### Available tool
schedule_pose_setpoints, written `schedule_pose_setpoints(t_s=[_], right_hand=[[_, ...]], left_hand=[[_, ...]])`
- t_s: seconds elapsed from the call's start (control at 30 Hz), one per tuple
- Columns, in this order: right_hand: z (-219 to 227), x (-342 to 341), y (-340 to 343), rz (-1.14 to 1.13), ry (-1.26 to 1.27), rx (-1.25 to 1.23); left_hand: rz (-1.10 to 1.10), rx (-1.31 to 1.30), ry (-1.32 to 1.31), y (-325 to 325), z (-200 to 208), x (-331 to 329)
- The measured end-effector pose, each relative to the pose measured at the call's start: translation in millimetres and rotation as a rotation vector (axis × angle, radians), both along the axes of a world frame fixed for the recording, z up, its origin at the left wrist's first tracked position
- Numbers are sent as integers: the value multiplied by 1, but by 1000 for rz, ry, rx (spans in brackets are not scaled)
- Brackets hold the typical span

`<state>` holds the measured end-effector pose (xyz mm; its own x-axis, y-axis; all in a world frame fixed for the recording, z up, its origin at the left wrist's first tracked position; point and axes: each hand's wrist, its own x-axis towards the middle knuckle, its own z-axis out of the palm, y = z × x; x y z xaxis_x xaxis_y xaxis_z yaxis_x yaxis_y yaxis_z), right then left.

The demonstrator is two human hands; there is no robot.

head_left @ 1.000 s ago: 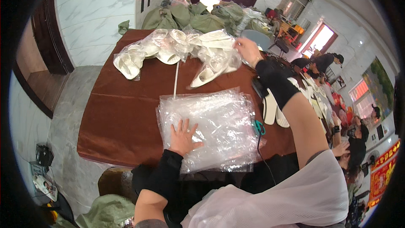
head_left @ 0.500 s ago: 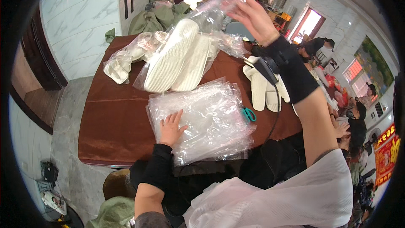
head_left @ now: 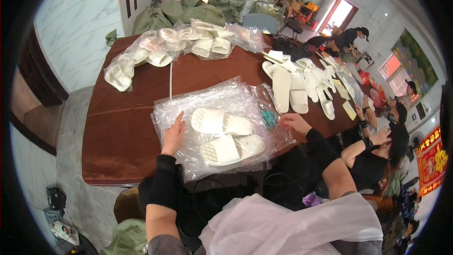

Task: Packaging white slippers into clear plastic bags for shipping.

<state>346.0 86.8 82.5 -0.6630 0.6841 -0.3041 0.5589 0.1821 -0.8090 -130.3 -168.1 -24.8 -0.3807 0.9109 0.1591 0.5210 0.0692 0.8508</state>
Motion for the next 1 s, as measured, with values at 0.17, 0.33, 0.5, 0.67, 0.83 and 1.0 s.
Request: schedule_pose_setpoints(t_s=[0.17,0.33,0.5,0.67,0.83,1.0], right_hand=[[-7,-58,-29,-90,72,-283],[-42,-73,-20,-31,48,-360],[-67,-104,-3,428,-86,92],[-70,-147,-32,171,-14,-129],[-49,-157,-59,211,-9,85],[-36,-179,-82,-79,214,-349]], left_hand=[[12,33,-30,-5,-3,-2],[-15,1,-11,3,-4,4],[-3,8,147,3,-3,15],[18,9,177,-5,-13,5],[62,38,-249,0,-16,-5],[191,149,-361,-7,-3,-10]])
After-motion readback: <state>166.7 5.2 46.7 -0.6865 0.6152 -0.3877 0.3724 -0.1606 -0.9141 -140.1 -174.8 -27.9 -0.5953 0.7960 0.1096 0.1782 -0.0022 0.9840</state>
